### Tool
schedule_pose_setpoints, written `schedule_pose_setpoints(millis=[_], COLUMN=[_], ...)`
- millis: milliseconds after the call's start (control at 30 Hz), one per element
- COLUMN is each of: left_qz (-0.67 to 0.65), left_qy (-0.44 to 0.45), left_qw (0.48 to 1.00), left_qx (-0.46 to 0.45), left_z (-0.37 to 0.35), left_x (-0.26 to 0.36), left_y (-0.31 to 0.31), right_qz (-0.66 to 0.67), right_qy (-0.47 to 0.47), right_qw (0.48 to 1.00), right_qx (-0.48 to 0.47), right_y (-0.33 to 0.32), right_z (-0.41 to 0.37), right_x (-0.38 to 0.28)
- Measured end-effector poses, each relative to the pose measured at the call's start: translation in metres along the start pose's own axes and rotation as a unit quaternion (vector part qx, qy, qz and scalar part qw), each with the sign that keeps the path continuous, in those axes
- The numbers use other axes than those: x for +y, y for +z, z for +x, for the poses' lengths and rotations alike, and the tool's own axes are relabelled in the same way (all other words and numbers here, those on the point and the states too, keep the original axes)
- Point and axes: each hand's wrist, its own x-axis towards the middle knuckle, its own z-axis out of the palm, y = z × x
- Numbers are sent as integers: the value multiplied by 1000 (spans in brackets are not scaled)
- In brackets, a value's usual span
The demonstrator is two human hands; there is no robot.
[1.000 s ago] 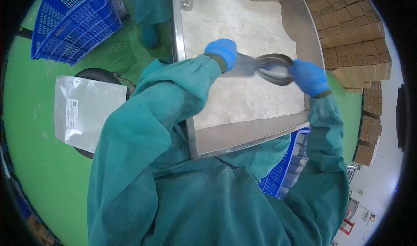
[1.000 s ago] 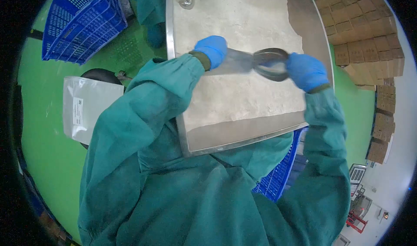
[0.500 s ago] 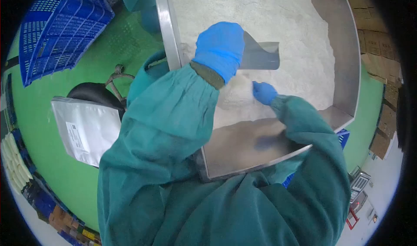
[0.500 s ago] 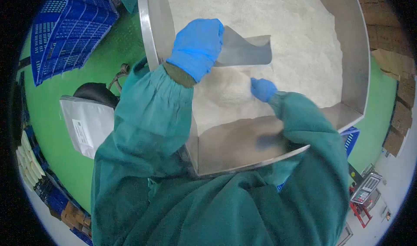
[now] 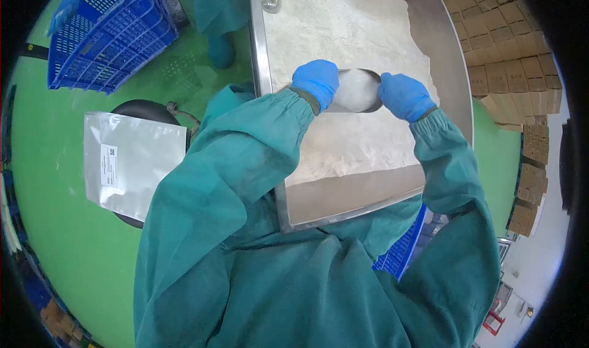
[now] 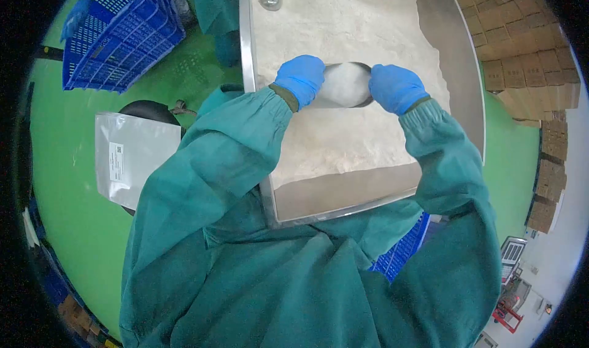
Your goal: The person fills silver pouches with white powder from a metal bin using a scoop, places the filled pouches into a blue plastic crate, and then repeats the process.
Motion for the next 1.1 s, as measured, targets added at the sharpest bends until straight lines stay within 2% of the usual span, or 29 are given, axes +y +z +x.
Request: schedule_pose_setpoints(millis=[100,167,200,267,333,367,400,500,533,567,633,700,767,833,933,1033,1100], left_qz=[20,11,5,-9,-15,3,22,5,9,20,23,39,27,21,10,7,1], left_qy=[16,28,46,27,0,11,20,-1,-10,0,17,14,8,2,16,16,21], left_qw=[1000,1000,998,999,999,1000,999,999,999,999,999,999,999,999,999,1000,1000], left_qx=[-13,8,33,-15,-53,-16,22,43,32,31,35,21,24,30,33,19,11], left_z=[9,14,16,13,11,9,9,10,10,10,12,15,18,18,15,9,7], left_x=[-10,-20,-22,-17,-12,-12,-14,-14,-16,-16,-14,-16,-19,-21,-19,-15,-14], left_y=[-7,0,4,-6,-11,-9,-8,-9,-8,-9,-9,-9,-5,-3,-5,-6,-8], right_qz=[-5,-50,-45,4,30,64,101,217,225,232,293,270,266,202,244,257,91], right_qy=[-4,113,116,161,87,78,15,-102,-80,-84,-65,-57,-34,13,36,48,15], right_qw=[998,992,991,985,996,992,989,970,952,949,942,951,954,975,969,965,995], right_qx=[63,-30,-41,-65,-22,-78,-103,45,-191,-198,-151,-140,-132,-94,-19,19,44], right_y=[-28,-44,-28,42,186,230,264,384,326,312,291,252,164,92,12,-20,-13], right_z=[-38,-56,-48,-13,38,59,75,101,83,71,48,16,-22,-53,-73,-52,-21], right_x=[35,67,80,105,119,94,55,-71,-97,-96,-73,-35,1,29,54,54,40])
